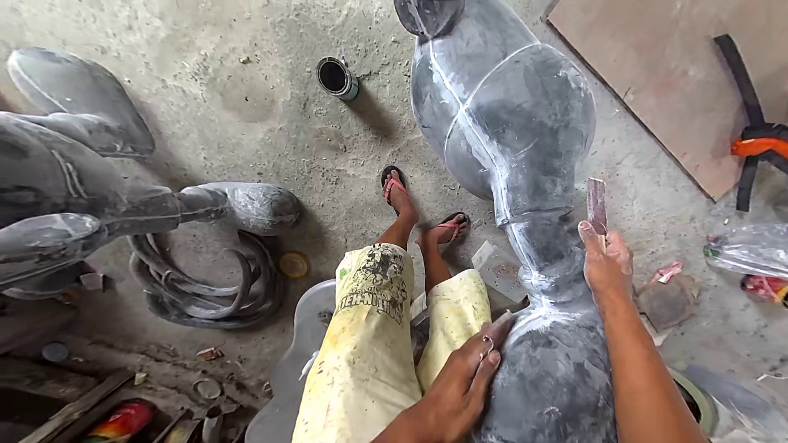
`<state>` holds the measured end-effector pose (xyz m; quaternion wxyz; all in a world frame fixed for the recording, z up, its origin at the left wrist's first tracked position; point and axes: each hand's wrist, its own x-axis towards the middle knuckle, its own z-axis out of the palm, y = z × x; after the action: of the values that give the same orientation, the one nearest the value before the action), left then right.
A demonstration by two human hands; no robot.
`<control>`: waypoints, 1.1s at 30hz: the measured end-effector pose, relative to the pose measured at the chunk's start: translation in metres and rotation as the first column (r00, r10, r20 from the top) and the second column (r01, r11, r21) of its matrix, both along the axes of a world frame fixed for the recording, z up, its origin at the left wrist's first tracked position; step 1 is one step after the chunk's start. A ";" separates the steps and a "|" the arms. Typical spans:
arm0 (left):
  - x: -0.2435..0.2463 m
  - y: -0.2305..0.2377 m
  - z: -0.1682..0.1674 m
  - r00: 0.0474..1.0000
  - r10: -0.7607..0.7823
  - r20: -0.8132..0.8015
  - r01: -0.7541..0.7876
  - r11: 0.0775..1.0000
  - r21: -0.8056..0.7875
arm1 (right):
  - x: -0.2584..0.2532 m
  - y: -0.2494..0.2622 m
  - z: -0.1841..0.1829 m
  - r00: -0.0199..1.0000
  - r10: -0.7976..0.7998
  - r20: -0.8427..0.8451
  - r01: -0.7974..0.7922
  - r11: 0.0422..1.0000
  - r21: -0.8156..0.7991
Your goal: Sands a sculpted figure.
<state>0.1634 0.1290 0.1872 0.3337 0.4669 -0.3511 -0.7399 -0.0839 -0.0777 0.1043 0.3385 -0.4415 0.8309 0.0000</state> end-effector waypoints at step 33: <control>0.004 -0.015 -0.033 0.977 -0.176 -0.121 0.180 0.983 0.031 | -0.002 0.003 -0.002 0.996 -0.061 0.064 0.062 0.998 -0.012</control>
<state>0.1671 0.1136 0.1539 0.2763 0.3960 -0.3557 -0.8002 -0.0857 -0.0743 0.1026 0.3616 -0.4179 0.8329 -0.0304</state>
